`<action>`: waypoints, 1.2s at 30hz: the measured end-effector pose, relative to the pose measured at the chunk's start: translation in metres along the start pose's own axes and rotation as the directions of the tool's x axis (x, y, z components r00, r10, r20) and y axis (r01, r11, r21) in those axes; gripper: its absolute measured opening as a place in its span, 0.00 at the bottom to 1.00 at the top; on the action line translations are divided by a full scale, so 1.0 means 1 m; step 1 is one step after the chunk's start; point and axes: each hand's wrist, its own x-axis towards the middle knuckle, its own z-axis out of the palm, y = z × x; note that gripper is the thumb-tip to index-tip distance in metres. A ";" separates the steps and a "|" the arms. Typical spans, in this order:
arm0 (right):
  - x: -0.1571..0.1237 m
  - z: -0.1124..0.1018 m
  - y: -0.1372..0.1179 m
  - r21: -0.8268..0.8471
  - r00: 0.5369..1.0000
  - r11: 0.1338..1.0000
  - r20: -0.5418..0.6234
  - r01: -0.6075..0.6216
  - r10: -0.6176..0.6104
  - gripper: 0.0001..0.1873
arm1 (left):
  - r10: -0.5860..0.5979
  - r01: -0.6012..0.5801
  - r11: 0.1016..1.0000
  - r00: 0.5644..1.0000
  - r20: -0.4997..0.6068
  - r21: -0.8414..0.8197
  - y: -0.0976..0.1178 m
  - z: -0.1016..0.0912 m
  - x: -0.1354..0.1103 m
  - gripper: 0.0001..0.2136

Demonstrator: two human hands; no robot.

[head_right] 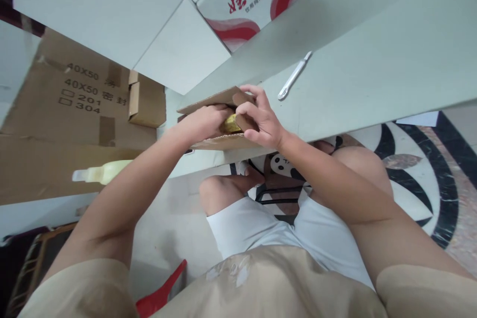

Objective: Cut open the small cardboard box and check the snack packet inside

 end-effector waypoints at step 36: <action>-0.030 0.038 -0.065 -0.194 0.967 0.956 0.177 0.218 -0.185 0.14 | -0.417 -0.048 0.296 0.892 -0.175 -0.954 -0.038 0.106 -0.101 0.24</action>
